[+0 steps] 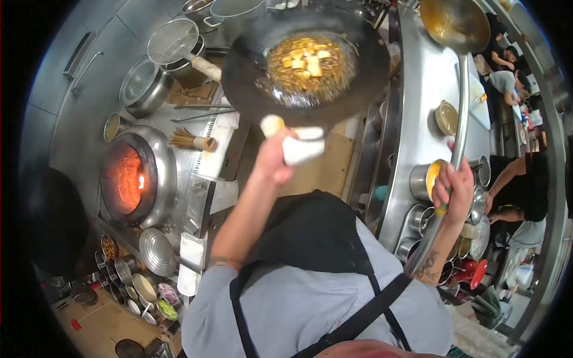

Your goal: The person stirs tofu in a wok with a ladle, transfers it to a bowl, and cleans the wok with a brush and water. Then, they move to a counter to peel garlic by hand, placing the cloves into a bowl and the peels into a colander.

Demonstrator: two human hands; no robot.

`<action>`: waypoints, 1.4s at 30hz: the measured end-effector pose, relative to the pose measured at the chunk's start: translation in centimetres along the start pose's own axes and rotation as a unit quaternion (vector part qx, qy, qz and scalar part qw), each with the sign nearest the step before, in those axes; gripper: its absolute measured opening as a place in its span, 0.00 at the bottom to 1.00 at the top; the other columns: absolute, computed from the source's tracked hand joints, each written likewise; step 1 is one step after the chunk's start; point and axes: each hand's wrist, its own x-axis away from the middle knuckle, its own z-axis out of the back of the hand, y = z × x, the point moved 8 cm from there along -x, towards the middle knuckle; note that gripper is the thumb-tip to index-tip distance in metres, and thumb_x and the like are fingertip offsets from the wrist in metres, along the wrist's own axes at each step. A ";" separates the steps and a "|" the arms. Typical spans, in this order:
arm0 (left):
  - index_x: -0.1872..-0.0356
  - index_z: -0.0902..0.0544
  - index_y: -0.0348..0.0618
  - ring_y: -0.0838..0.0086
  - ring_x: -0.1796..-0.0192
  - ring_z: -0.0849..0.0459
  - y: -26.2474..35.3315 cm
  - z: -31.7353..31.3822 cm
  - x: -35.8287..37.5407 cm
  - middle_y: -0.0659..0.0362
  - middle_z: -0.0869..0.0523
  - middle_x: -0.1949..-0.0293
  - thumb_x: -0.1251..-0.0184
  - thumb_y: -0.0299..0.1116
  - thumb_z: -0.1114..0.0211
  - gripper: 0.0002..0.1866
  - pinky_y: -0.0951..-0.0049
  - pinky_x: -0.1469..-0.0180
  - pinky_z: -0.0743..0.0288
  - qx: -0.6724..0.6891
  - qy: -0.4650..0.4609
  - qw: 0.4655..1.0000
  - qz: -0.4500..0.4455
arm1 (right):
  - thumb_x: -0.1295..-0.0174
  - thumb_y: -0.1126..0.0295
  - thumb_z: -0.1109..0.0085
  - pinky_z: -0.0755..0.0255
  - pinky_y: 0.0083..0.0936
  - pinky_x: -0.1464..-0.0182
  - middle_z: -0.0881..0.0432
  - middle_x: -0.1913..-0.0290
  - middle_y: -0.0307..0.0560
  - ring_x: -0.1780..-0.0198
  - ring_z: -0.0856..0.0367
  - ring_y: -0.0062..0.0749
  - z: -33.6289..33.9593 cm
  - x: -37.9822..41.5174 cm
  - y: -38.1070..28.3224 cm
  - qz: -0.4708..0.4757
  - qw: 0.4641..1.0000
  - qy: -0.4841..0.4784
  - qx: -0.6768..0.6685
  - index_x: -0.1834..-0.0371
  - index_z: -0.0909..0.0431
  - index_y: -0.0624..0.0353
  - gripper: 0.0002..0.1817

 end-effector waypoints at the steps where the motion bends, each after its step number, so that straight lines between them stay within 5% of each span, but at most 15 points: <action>1: 0.55 0.24 0.32 0.58 0.53 0.13 -2.2 -0.3 1.1 0.48 0.15 0.56 0.38 0.24 0.43 0.11 0.59 0.47 0.17 -0.001 0.044 0.999 0.005 | 0.30 0.74 0.50 0.41 0.16 0.89 0.39 0.81 0.34 0.89 0.40 0.14 0.9 0.7 -0.3 -0.007 1.000 0.011 0.020 0.29 0.40 0.67 0.27; 4: 0.46 0.25 0.30 0.56 0.47 0.14 -6.3 -4.2 4.5 0.45 0.16 0.52 0.38 0.25 0.45 0.19 0.57 0.44 0.19 -0.052 0.136 0.988 -0.046 | 0.32 0.74 0.47 0.41 0.16 0.89 0.37 0.81 0.34 0.89 0.39 0.15 3.0 2.2 0.3 -0.035 0.997 0.053 0.049 0.30 0.38 0.67 0.27; 6: 0.43 0.28 0.29 0.56 0.50 0.14 -7.4 -2.3 1.9 0.44 0.16 0.52 0.38 0.25 0.46 0.21 0.56 0.44 0.18 -0.047 0.159 0.984 0.067 | 0.32 0.74 0.46 0.41 0.16 0.89 0.36 0.81 0.35 0.89 0.39 0.15 3.8 3.6 1.1 -0.083 0.993 0.071 0.053 0.30 0.37 0.66 0.27; 9: 0.55 0.28 0.33 0.52 0.53 0.14 -7.2 -3.1 -9.4 0.41 0.16 0.55 0.33 0.27 0.47 0.10 0.48 0.45 0.17 -0.009 0.085 0.988 0.129 | 0.32 0.74 0.47 0.38 0.18 0.87 0.35 0.81 0.35 0.88 0.37 0.16 3.5 3.1 3.0 -0.129 0.988 0.059 0.054 0.30 0.37 0.65 0.27; 12: 0.50 0.29 0.33 0.53 0.54 0.12 -7.8 -2.5 -19.2 0.44 0.16 0.54 0.34 0.25 0.46 0.13 0.49 0.47 0.16 -0.072 0.013 0.987 0.145 | 0.33 0.75 0.47 0.37 0.19 0.86 0.33 0.80 0.36 0.88 0.37 0.17 2.6 1.9 5.6 -0.170 0.982 0.071 0.031 0.30 0.36 0.65 0.27; 15: 0.45 0.28 0.35 0.54 0.50 0.13 -9.7 2.9 -13.7 0.46 0.15 0.52 0.37 0.20 0.46 0.18 0.51 0.47 0.16 -0.107 0.137 0.974 0.142 | 0.34 0.74 0.46 0.36 0.19 0.86 0.32 0.80 0.36 0.87 0.34 0.19 2.1 -0.2 6.6 -0.187 0.977 0.083 0.055 0.32 0.35 0.65 0.26; 16: 0.47 0.26 0.34 0.55 0.50 0.13 -8.9 2.8 -12.4 0.46 0.16 0.51 0.39 0.18 0.46 0.17 0.53 0.47 0.16 -0.128 0.103 0.982 0.089 | 0.34 0.74 0.46 0.36 0.20 0.86 0.32 0.79 0.37 0.87 0.33 0.19 1.9 -1.1 7.2 -0.189 0.976 0.088 0.065 0.32 0.34 0.65 0.26; 18: 0.55 0.26 0.30 0.54 0.52 0.13 -7.2 3.4 -12.7 0.44 0.15 0.55 0.41 0.21 0.45 0.12 0.52 0.46 0.17 -0.154 0.143 0.971 0.118 | 0.34 0.75 0.45 0.35 0.20 0.86 0.30 0.79 0.37 0.87 0.32 0.20 1.9 -2.2 8.1 -0.210 0.968 0.096 0.095 0.33 0.33 0.65 0.25; 23: 0.57 0.26 0.30 0.59 0.60 0.13 -3.7 3.0 -23.6 0.48 0.16 0.61 0.38 0.23 0.43 0.10 0.57 0.54 0.15 -0.120 0.105 0.973 0.164 | 0.34 0.74 0.44 0.36 0.19 0.86 0.28 0.79 0.38 0.87 0.32 0.20 -0.7 -8.8 9.2 -0.229 0.956 0.120 0.139 0.48 0.28 0.64 0.13; 25: 0.53 0.26 0.29 0.60 0.59 0.12 -2.2 2.5 -27.9 0.50 0.16 0.59 0.38 0.22 0.45 0.13 0.57 0.55 0.15 -0.139 0.081 0.969 0.186 | 0.34 0.74 0.44 0.36 0.19 0.87 0.28 0.78 0.38 0.87 0.32 0.20 -1.6 -11.2 9.6 -0.235 0.954 0.141 0.124 0.47 0.28 0.64 0.14; 31: 0.53 0.25 0.28 0.58 0.57 0.13 1.5 3.9 -20.8 0.48 0.16 0.58 0.39 0.21 0.43 0.13 0.57 0.50 0.17 -0.202 0.135 0.958 0.152 | 0.34 0.76 0.45 0.36 0.20 0.87 0.28 0.78 0.38 0.86 0.31 0.21 -2.8 -13.7 9.4 -0.268 0.940 0.162 0.135 0.35 0.30 0.63 0.23; 38: 0.59 0.23 0.28 0.59 0.58 0.14 3.7 0.5 -28.5 0.46 0.16 0.61 0.38 0.23 0.42 0.09 0.59 0.53 0.18 -0.183 0.105 0.961 0.181 | 0.35 0.75 0.46 0.35 0.21 0.86 0.27 0.78 0.37 0.85 0.30 0.21 -3.3 -21.0 5.9 -0.295 0.921 0.139 0.214 0.35 0.30 0.63 0.23; 42: 0.57 0.23 0.28 0.61 0.58 0.14 6.3 -2.6 -31.2 0.48 0.16 0.61 0.39 0.22 0.41 0.10 0.60 0.52 0.18 -0.199 0.068 0.964 0.162 | 0.36 0.72 0.44 0.33 0.22 0.86 0.26 0.76 0.39 0.84 0.29 0.22 -2.7 -24.9 1.0 -0.307 0.901 0.163 0.258 0.28 0.41 0.68 0.33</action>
